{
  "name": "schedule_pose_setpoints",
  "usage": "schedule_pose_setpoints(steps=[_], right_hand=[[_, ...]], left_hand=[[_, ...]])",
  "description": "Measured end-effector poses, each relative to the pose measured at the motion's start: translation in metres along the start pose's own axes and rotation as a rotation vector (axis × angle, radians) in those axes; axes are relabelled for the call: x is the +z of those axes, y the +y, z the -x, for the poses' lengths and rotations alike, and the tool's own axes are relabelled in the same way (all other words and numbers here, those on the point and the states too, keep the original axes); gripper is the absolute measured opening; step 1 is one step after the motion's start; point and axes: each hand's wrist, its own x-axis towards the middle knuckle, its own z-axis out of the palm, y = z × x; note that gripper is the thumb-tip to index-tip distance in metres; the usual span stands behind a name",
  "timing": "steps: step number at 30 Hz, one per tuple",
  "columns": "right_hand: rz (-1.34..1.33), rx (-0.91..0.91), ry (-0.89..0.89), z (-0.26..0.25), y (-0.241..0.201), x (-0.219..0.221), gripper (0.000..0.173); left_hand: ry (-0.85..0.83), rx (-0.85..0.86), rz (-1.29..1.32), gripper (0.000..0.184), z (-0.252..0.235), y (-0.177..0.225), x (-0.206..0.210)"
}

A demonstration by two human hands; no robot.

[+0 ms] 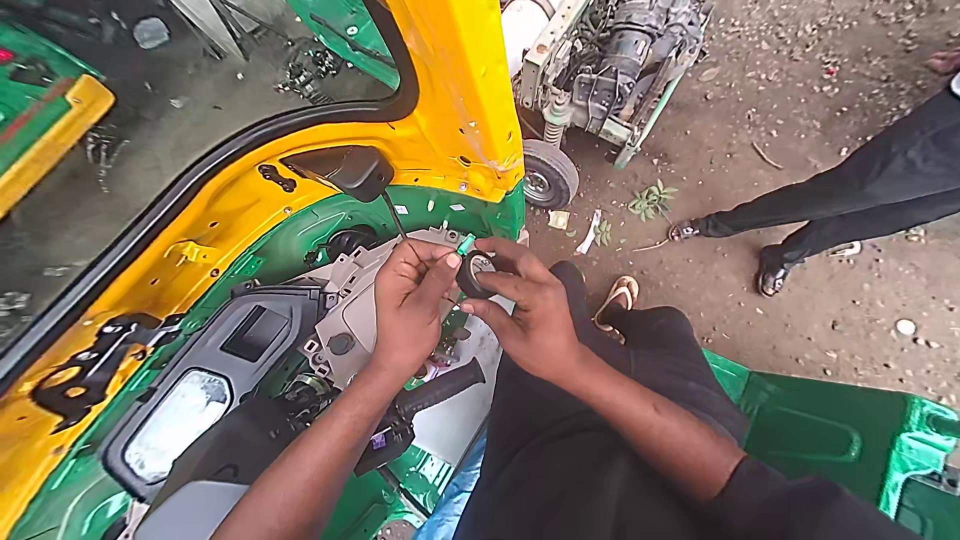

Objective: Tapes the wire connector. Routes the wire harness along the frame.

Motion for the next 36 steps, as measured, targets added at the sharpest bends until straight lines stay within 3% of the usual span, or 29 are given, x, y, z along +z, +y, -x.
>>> schedule_pose_setpoints(steps=[9, 14, 18, 21, 23, 24, 26, 29, 33, 36], right_hand=[[-0.095, 0.069, -0.151, 0.005, -0.025, -0.017, 0.017], [-0.057, 0.061, -0.256, -0.01, -0.035, -0.032, 0.017], [0.0, -0.016, -0.287, -0.036, -0.038, -0.04, 0.017], [0.039, -0.078, -0.278, -0.06, -0.032, -0.037, 0.015], [0.056, -0.072, -0.296, -0.074, -0.022, -0.036, 0.015], [0.049, -0.056, -0.322, -0.079, -0.017, -0.035, 0.017], [0.019, -0.033, -0.372, -0.087, -0.01, -0.036, 0.02], [-0.052, -0.01, -0.403, -0.097, -0.002, -0.035, 0.02], [-0.069, 0.065, -0.36, -0.103, 0.008, -0.025, 0.028], [-0.07, 0.092, -0.387, -0.102, 0.016, -0.025, 0.032]], left_hand=[[-0.039, 0.032, -0.048, 0.004, -0.001, 0.001, -0.002], [-0.118, 0.06, -0.1, 0.02, 0.0, -0.001, -0.005], [-0.136, 0.09, -0.087, 0.014, 0.003, -0.001, -0.001], [-0.12, 0.026, -0.055, 0.017, 0.005, -0.003, 0.0], [-0.087, -0.035, -0.002, 0.009, 0.004, -0.005, 0.0], [-0.072, -0.061, 0.024, 0.016, 0.004, -0.004, 0.0], [-0.075, -0.097, 0.044, 0.05, 0.002, 0.0, -0.002], [-0.095, -0.017, -0.071, 0.071, 0.003, 0.002, -0.001], [-0.144, 0.141, -0.384, 0.078, 0.008, 0.004, 0.001], [-0.139, 0.157, -0.314, 0.073, 0.007, 0.002, 0.0]])
